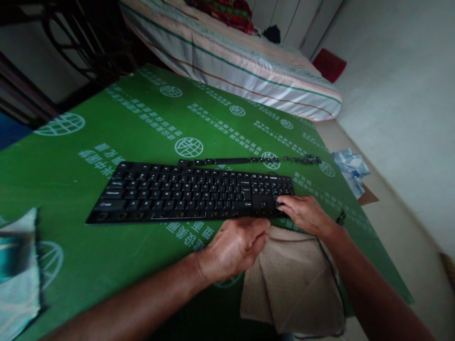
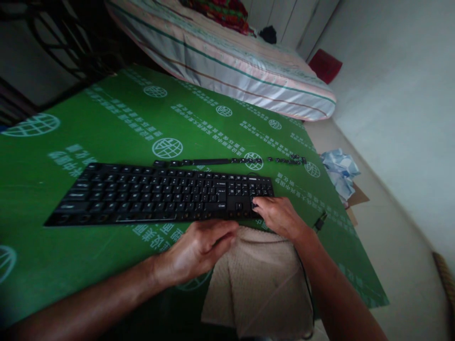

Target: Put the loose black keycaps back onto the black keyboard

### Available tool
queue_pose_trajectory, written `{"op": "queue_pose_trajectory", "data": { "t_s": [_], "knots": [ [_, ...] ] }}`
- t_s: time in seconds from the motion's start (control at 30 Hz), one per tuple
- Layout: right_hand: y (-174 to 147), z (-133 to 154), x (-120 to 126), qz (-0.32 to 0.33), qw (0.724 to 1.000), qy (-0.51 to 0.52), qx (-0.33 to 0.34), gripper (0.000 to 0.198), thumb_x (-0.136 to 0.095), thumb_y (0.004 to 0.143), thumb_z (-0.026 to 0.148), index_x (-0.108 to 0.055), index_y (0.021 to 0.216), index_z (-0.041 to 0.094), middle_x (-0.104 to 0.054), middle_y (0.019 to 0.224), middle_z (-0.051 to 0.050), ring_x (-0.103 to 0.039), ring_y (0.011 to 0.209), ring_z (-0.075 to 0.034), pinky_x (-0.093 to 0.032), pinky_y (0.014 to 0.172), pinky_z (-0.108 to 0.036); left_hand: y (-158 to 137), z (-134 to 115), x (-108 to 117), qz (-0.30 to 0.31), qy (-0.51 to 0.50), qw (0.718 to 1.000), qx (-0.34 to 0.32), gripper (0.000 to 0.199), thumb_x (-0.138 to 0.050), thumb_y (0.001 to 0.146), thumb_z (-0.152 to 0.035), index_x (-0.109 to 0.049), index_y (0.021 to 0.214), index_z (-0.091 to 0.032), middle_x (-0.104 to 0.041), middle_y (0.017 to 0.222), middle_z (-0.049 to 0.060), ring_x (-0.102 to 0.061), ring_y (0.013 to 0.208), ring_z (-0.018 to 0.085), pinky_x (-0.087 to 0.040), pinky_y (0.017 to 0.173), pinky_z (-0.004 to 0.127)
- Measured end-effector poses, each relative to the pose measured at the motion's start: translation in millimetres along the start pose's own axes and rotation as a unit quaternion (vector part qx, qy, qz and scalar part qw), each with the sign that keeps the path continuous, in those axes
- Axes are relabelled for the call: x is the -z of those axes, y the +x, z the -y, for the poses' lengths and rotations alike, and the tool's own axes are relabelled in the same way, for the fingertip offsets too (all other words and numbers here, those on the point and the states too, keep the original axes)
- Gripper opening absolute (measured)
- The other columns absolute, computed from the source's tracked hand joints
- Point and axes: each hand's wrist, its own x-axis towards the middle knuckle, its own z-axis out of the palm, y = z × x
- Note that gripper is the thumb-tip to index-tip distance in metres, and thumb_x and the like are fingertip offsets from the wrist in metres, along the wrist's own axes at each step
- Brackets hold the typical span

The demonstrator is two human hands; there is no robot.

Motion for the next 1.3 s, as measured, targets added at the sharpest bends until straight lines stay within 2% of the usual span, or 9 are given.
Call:
{"op": "queue_pose_trajectory", "data": {
  "t_s": [0.07,0.17,0.23,0.3,0.43,0.6,0.93,1.1,1.3],
  "knots": [
    [0.3,0.0,-0.1,0.000,1.000,0.009,-0.002,0.013,-0.055,0.090,0.021,-0.065,0.097,0.021,-0.075,0.088,-0.004,-0.070,0.072,-0.017,-0.046,0.061,-0.024,8.5,-3.2,2.2,0.016,0.191,0.979,-0.063,0.019,-0.050,0.087,-0.022,-0.066,0.097,-0.016,-0.066,0.092,0.009,-0.060,0.087,0.023,-0.048,0.086,0.039],
    [1.1,0.2,0.6,0.003,1.000,0.022,-0.009,0.013,-0.055,0.089,0.020,-0.065,0.098,0.021,-0.074,0.086,-0.004,-0.070,0.073,-0.017,-0.046,0.062,-0.024,23.2,-5.1,0.1,0.056,0.412,0.902,-0.119,0.027,-0.045,0.087,-0.014,-0.063,0.107,-0.013,-0.061,0.113,0.015,-0.057,0.101,0.029,-0.048,0.087,0.046],
    [1.7,0.3,1.2,0.007,1.000,0.026,-0.010,0.014,-0.054,0.089,0.019,-0.065,0.098,0.021,-0.074,0.086,-0.004,-0.070,0.073,-0.017,-0.046,0.062,-0.025,32.0,-3.2,-3.6,0.066,0.479,0.864,-0.136,0.029,-0.045,0.088,-0.014,-0.061,0.112,-0.015,-0.055,0.127,0.015,-0.052,0.112,0.031,-0.046,0.092,0.047],
    [2.0,0.3,1.4,0.008,1.000,0.028,-0.006,0.015,-0.052,0.089,0.018,-0.065,0.098,0.021,-0.074,0.089,-0.004,-0.070,0.075,-0.017,-0.047,0.063,-0.025,38.8,1.0,-7.4,0.067,0.503,0.850,-0.143,0.031,-0.046,0.089,-0.018,-0.059,0.118,-0.018,-0.047,0.138,0.013,-0.044,0.124,0.031,-0.041,0.099,0.048],
    [1.4,-0.1,0.3,-0.013,0.999,0.036,0.008,0.017,-0.049,0.092,0.021,-0.065,0.097,0.022,-0.074,0.093,-0.004,-0.070,0.079,-0.016,-0.048,0.067,-0.024,45.5,10.2,-11.2,0.061,0.512,0.846,-0.138,0.037,-0.051,0.090,-0.026,-0.054,0.126,-0.022,-0.040,0.145,0.012,-0.034,0.135,0.032,-0.033,0.106,0.050],
    [-0.8,-1.5,-4.0,-0.054,0.997,0.046,0.025,0.021,-0.048,0.094,0.024,-0.068,0.089,0.020,-0.074,0.087,-0.004,-0.068,0.074,-0.014,-0.048,0.066,-0.023,46.9,13.7,-11.0,0.064,0.508,0.849,-0.128,0.042,-0.056,0.088,-0.032,-0.052,0.129,-0.023,-0.036,0.149,0.014,-0.027,0.139,0.033,-0.030,0.108,0.051],
    [-9.7,10.3,-13.5,-0.154,0.988,-0.003,0.002,0.028,-0.045,0.096,0.026,-0.072,0.092,0.018,-0.061,0.065,-0.001,-0.056,0.059,-0.011,-0.043,0.057,-0.022,47.0,14.0,-12.1,0.068,0.515,0.846,-0.122,0.039,-0.051,0.091,-0.030,-0.052,0.130,-0.024,-0.036,0.149,0.015,-0.027,0.140,0.034,-0.030,0.108,0.051],
    [-15.6,27.0,-13.6,-0.184,0.979,-0.090,-0.010,0.026,-0.049,0.094,0.025,-0.069,0.102,0.012,-0.064,0.075,-0.005,-0.057,0.070,-0.017,-0.046,0.067,-0.029,46.2,14.1,-12.8,0.062,0.521,0.841,-0.127,0.038,-0.047,0.093,-0.030,-0.051,0.131,-0.024,-0.039,0.147,0.014,-0.029,0.139,0.034,-0.031,0.108,0.051],
    [-21.1,38.7,-19.2,-0.178,0.979,-0.075,-0.060,0.028,-0.049,0.094,0.026,-0.066,0.110,0.010,-0.064,0.087,-0.009,-0.054,0.080,-0.020,-0.048,0.075,-0.034,45.8,15.3,-12.7,0.058,0.529,0.836,-0.134,0.039,-0.047,0.094,-0.029,-0.050,0.132,-0.023,-0.042,0.145,0.013,-0.032,0.138,0.033,-0.030,0.109,0.051]
  ]
}}
